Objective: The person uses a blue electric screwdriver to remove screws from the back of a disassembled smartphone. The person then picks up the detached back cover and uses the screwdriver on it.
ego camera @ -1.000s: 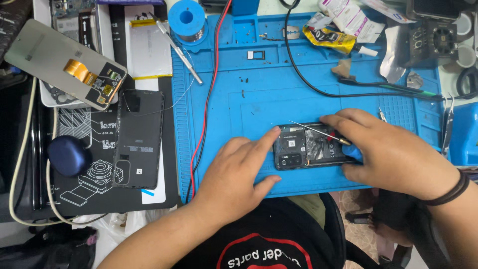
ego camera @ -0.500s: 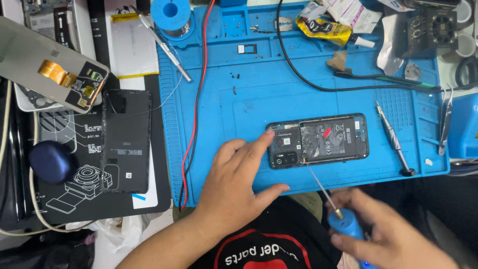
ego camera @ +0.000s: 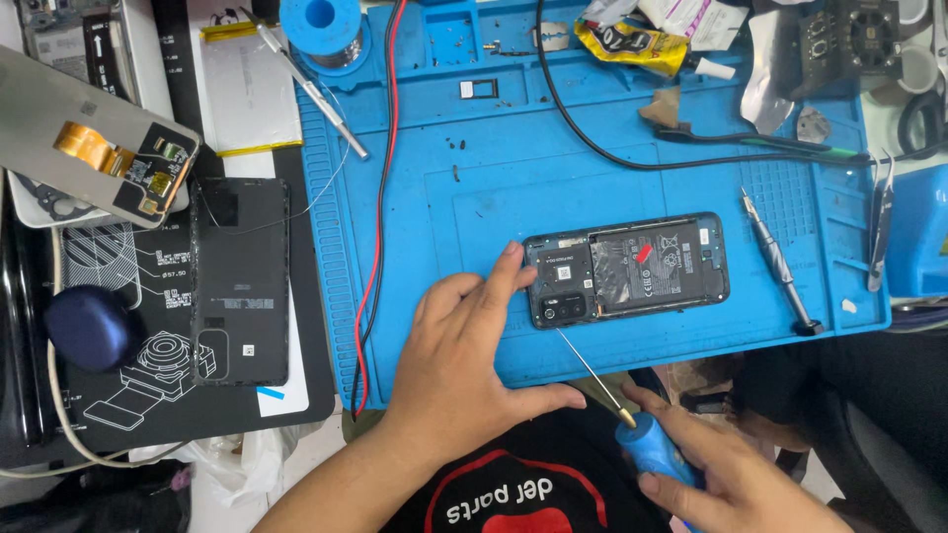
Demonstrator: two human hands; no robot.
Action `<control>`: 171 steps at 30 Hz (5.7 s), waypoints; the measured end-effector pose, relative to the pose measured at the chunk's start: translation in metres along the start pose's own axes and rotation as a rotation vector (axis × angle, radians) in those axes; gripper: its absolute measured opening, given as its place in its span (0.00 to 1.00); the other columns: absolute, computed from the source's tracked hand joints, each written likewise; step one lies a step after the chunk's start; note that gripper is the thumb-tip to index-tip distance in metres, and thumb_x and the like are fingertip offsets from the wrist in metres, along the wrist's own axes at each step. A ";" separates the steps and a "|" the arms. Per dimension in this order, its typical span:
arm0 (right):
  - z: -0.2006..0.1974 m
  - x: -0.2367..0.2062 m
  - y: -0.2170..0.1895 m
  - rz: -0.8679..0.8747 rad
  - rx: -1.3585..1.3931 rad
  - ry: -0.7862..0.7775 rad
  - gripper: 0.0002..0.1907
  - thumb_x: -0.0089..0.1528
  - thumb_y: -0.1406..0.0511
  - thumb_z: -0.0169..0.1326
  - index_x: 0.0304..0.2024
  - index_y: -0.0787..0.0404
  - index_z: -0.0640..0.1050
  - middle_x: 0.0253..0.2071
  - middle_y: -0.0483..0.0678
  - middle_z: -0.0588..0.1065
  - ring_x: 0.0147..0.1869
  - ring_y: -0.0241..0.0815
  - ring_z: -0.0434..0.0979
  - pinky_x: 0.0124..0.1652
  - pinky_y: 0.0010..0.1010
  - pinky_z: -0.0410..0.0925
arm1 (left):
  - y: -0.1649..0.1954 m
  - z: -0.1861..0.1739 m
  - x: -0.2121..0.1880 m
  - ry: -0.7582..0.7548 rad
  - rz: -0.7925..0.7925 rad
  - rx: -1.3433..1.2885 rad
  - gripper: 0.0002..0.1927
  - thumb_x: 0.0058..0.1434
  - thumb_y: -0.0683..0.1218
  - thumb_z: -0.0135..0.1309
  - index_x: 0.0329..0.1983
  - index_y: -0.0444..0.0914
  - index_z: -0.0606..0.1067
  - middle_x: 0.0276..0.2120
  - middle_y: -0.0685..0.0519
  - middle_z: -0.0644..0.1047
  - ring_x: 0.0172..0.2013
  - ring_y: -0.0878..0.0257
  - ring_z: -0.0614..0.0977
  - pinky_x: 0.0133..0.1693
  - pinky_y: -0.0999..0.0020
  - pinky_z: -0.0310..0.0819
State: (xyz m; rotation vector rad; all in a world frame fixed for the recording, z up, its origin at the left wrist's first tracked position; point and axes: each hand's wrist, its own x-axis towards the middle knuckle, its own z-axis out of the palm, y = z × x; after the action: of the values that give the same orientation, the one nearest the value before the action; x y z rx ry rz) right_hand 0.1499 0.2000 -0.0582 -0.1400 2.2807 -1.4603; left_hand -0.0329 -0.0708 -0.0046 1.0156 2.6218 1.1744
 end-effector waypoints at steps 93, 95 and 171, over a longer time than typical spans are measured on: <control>-0.031 0.019 -0.014 0.058 -0.133 0.082 0.43 0.52 0.65 0.68 0.69 0.66 0.69 0.56 0.60 0.78 0.63 0.52 0.75 0.58 0.40 0.66 | -0.006 0.020 0.012 0.139 0.048 0.112 0.57 0.46 0.59 0.72 0.73 0.32 0.58 0.55 0.50 0.80 0.53 0.49 0.75 0.58 0.55 0.66; -0.038 0.017 -0.014 -0.002 -0.088 0.107 0.45 0.51 0.66 0.67 0.71 0.67 0.68 0.57 0.60 0.78 0.61 0.52 0.75 0.56 0.40 0.68 | -0.007 0.021 0.011 0.146 0.045 0.094 0.58 0.47 0.58 0.73 0.74 0.31 0.57 0.57 0.47 0.78 0.54 0.48 0.74 0.59 0.55 0.66; 0.113 0.041 -0.041 0.332 0.679 0.176 0.47 0.60 0.57 0.57 0.78 0.62 0.56 0.42 0.53 0.76 0.45 0.41 0.76 0.47 0.30 0.70 | -0.047 -0.032 0.007 -0.046 0.236 0.219 0.57 0.44 0.68 0.65 0.72 0.36 0.63 0.61 0.53 0.77 0.49 0.50 0.69 0.54 0.53 0.61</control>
State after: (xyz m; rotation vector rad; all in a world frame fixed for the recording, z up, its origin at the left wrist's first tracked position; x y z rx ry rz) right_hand 0.1523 0.0741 -0.0745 0.5565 1.6874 -2.0068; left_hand -0.0739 -0.1091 -0.0137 1.4077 2.6961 0.9010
